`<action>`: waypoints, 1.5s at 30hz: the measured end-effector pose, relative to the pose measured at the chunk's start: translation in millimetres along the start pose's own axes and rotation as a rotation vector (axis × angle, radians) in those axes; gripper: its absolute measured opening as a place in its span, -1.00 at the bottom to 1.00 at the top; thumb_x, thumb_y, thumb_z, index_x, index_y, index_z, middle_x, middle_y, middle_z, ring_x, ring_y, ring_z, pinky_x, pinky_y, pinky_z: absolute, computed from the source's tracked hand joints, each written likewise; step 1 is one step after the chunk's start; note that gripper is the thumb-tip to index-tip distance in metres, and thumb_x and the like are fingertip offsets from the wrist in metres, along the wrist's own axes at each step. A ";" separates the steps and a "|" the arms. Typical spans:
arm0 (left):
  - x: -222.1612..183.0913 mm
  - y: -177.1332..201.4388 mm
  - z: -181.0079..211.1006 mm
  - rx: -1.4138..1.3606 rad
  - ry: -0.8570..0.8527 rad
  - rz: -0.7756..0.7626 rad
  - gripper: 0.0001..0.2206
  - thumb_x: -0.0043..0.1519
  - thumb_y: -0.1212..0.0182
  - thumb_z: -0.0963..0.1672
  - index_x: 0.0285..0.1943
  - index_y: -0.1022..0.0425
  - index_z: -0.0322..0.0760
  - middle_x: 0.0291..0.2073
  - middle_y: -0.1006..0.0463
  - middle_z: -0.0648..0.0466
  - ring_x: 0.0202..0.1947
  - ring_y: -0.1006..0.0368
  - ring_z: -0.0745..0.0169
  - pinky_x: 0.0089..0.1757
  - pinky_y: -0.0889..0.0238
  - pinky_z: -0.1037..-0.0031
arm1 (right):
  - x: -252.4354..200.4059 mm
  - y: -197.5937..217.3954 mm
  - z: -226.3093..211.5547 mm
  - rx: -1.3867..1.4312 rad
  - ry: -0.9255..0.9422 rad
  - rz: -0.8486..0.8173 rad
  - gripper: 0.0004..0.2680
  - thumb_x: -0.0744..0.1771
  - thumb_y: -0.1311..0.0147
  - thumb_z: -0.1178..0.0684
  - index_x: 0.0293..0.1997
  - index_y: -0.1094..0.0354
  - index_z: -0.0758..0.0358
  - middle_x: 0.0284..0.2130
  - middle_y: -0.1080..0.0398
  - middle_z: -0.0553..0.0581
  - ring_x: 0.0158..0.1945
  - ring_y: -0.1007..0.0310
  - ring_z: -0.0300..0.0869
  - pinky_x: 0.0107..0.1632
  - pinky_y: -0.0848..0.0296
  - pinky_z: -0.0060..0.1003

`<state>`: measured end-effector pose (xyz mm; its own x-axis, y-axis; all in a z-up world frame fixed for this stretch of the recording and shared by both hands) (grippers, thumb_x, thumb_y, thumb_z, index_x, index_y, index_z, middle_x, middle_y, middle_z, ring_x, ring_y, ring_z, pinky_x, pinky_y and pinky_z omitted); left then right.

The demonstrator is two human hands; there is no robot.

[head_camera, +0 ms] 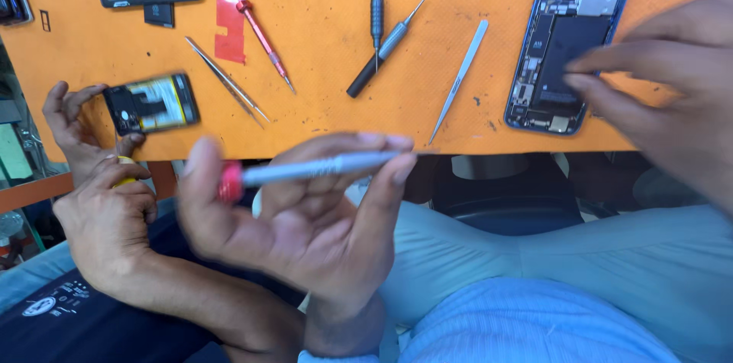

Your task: The person works on the internal components of a disassembled mobile phone using a small screwdriver and tweezers. They manipulate tiny parts and screws at the bottom of the device frame while another person works on a different device nearby.

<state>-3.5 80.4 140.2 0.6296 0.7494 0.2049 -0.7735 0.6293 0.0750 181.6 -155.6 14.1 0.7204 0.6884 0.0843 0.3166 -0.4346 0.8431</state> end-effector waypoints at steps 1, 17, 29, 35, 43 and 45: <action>1.2 -2.4 -5.5 -0.023 -0.022 -0.038 -0.09 0.32 -0.33 -0.39 0.57 0.40 -0.08 -0.07 -0.61 -0.25 -0.16 -0.70 0.07 -0.07 -0.66 0.42 | 16.3 6.8 -30.6 -0.059 0.085 0.007 -0.90 0.37 -0.31 0.02 -0.11 -0.58 0.18 -0.25 -0.49 0.06 -0.12 -0.49 -0.15 0.00 -0.47 -0.25; 30.2 -37.8 -48.1 0.668 -0.348 -0.443 -0.30 0.46 -0.24 -0.29 0.59 0.20 -0.03 0.13 -0.52 0.04 -0.07 -0.55 0.30 -0.02 -0.56 0.44 | 73.4 -0.5 -110.1 -0.522 0.350 -0.127 -0.89 0.24 -0.26 0.01 -0.23 -0.65 -0.03 -0.33 -0.51 -0.11 -0.17 -0.47 -0.23 -0.07 -0.48 -0.31; 51.7 -61.6 -87.9 1.109 -0.294 -0.741 -0.42 0.28 -0.16 -0.29 0.50 -0.08 -0.44 -0.07 -0.55 -0.28 -0.20 -0.62 -0.13 -0.25 -0.55 0.18 | 39.8 -2.3 -45.6 -0.136 0.275 -0.035 -0.88 0.30 -0.28 0.09 -0.13 -0.61 0.19 -0.29 -0.53 0.08 -0.19 -0.51 -0.13 -0.11 -0.48 -0.26; 54.9 -57.8 -89.8 1.070 -0.068 -0.810 -0.56 0.24 -0.26 -0.23 0.32 -0.31 -0.44 -0.14 -0.56 -0.24 -0.26 -0.60 -0.19 -0.29 -0.51 0.13 | -55.9 -56.3 143.6 0.309 -0.264 -0.242 -0.84 0.44 -0.12 0.10 0.13 -0.49 0.28 -0.31 -0.49 0.18 -0.23 -0.49 -0.27 -0.11 -0.52 -0.37; 51.9 -54.5 -85.2 1.117 -0.040 -0.768 -0.43 0.14 -0.43 -0.13 0.33 -0.35 -0.36 -0.14 -0.57 -0.18 -0.19 -0.58 -0.15 -0.21 -0.49 0.15 | -49.0 -5.0 42.6 -0.027 -0.087 -0.179 -0.74 0.26 -0.35 0.11 0.03 -0.56 0.27 -0.20 -0.53 0.19 -0.13 -0.54 -0.13 -0.02 -0.53 -0.25; 50.9 -52.8 -80.9 1.133 -0.040 -0.746 -0.43 0.14 -0.44 -0.12 0.35 -0.35 -0.34 -0.14 -0.58 -0.14 -0.17 -0.58 -0.11 -0.20 -0.49 0.17 | -28.2 4.2 17.1 -0.145 0.031 -0.170 -0.71 0.19 -0.42 0.12 -0.03 -0.61 0.25 -0.23 -0.54 0.15 -0.14 -0.54 -0.07 -0.04 -0.52 -0.20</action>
<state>75.3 102.0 67.7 0.9339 0.2889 -0.2108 0.1014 0.3513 0.9307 173.1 -186.8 6.1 0.6443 0.7630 -0.0515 0.3384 -0.2241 0.9140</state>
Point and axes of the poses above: each hand's wrist, its own x-axis towards the middle knuckle, its own y-axis out of the back of the hand, z = x × y, the point moved 6 cm from there along x, towards the middle knuckle
